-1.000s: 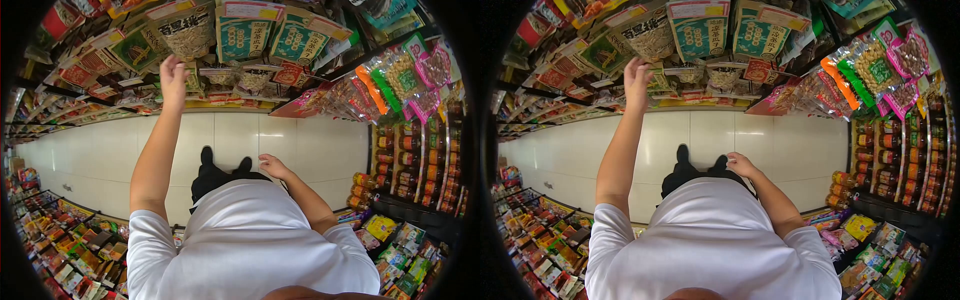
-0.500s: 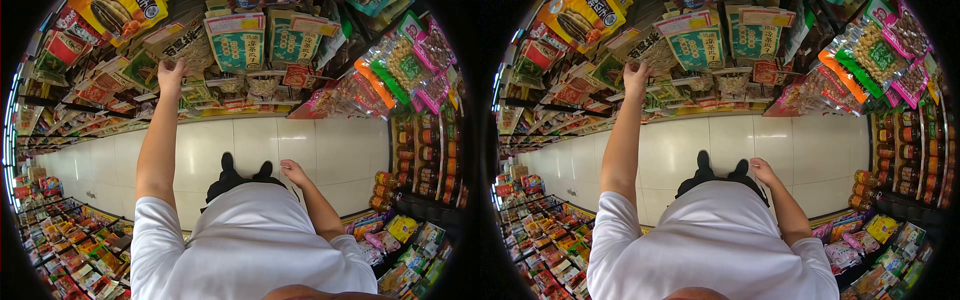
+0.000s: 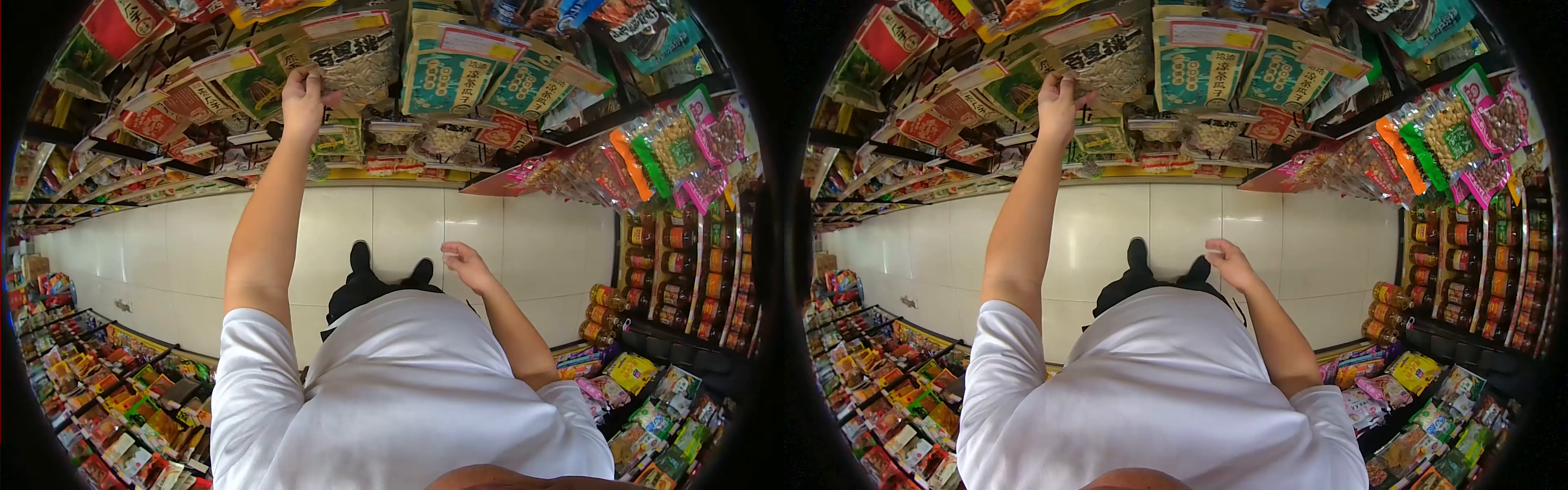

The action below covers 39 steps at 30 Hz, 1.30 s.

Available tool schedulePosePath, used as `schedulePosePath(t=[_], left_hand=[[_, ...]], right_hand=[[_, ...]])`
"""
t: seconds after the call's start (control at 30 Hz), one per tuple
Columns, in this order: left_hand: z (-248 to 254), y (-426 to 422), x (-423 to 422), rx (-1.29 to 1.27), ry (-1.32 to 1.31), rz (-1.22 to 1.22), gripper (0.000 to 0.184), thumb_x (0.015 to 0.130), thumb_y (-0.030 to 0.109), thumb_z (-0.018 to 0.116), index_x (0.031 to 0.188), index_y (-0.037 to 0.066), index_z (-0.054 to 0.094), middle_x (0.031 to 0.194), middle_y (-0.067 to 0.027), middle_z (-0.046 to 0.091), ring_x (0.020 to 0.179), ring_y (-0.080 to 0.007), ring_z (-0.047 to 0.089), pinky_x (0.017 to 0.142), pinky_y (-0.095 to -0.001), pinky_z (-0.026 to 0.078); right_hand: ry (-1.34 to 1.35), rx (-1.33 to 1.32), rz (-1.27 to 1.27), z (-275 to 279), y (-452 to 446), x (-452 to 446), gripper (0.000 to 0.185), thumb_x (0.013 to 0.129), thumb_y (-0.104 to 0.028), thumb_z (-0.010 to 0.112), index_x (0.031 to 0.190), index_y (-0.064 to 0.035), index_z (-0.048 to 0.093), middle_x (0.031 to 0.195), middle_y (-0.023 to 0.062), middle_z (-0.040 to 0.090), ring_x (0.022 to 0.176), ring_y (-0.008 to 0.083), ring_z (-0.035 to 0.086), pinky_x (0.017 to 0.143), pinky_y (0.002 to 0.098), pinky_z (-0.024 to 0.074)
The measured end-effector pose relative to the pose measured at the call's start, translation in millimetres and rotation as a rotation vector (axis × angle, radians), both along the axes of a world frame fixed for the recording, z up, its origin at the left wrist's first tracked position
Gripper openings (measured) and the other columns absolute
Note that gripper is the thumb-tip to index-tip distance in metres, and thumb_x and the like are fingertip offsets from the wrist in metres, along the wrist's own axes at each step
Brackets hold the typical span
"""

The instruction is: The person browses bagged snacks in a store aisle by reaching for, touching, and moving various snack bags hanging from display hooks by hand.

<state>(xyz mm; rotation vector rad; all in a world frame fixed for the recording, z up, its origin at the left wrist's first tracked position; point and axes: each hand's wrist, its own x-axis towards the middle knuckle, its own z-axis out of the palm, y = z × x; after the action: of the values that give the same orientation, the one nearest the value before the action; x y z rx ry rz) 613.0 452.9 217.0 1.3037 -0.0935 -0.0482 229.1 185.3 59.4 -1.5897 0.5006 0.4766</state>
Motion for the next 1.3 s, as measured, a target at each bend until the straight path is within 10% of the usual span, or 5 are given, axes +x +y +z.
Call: schedulePosePath(t=[0.43,0.83,0.93,1.0,1.3], left_hand=[[5.5,30.0,1.1,0.239,-0.118,0.008,0.022,0.109,0.019,0.050,0.111,-0.002,0.055,0.088,-0.0047,0.059,0.070,-0.0134,0.063,0.068,-0.0301,0.057],[1.8,46.4,-29.0,0.187,-0.248,0.032,0.022,0.106,0.009,0.051,0.124,-0.002,0.050,0.115,-0.0106,0.060,0.097,-0.0161,0.064,0.075,-0.0314,0.063],[-23.2,63.3,-63.5,0.198,-0.272,-0.057,0.025,0.106,0.010,0.051,0.128,0.000,0.048,0.120,-0.0106,0.059,0.101,-0.0176,0.064,0.076,-0.0305,0.061],[-49.1,79.4,-92.9,0.256,-0.072,-0.162,0.026,0.106,0.010,0.051,0.130,0.002,0.047,0.124,-0.0104,0.058,0.101,-0.0178,0.065,0.077,-0.0302,0.059],[-110.5,131.5,-209.8,0.468,0.295,-0.394,0.035,0.102,0.002,0.047,0.137,0.005,0.043,0.129,-0.0133,0.056,0.102,-0.0232,0.067,0.079,-0.0334,0.059]], right_hand=[[-0.460,0.092,0.022,156.4,74.9,181.0,0.046,0.099,-0.010,0.064,0.143,-0.0048,0.050,0.136,0.0095,0.060,0.126,0.0215,0.059,0.100,0.0349,0.0499],[-0.767,0.062,-0.107,224.3,106.0,262.6,0.078,0.098,-0.015,0.067,0.161,-0.0064,0.021,0.157,0.0248,0.038,0.138,0.0292,0.051,0.102,0.0384,0.0517],[-0.871,-0.196,-0.114,203.5,111.6,289.6,0.087,0.099,-0.024,0.065,0.162,-0.0019,0.010,0.164,0.0271,0.027,0.151,0.0365,0.033,0.117,0.0431,0.0360],[-0.852,-0.238,-0.133,194.4,114.7,308.0,0.088,0.102,-0.035,0.058,0.162,0.0003,0.004,0.167,0.0288,0.017,0.155,0.0398,0.021,0.125,0.0408,0.0222],[-0.595,-0.346,-0.175,217.3,110.9,358.4,0.127,0.081,-0.045,0.084,0.164,-0.0135,-0.007,0.166,0.0243,0.023,0.151,0.0390,0.032,0.121,0.0451,0.0319]])
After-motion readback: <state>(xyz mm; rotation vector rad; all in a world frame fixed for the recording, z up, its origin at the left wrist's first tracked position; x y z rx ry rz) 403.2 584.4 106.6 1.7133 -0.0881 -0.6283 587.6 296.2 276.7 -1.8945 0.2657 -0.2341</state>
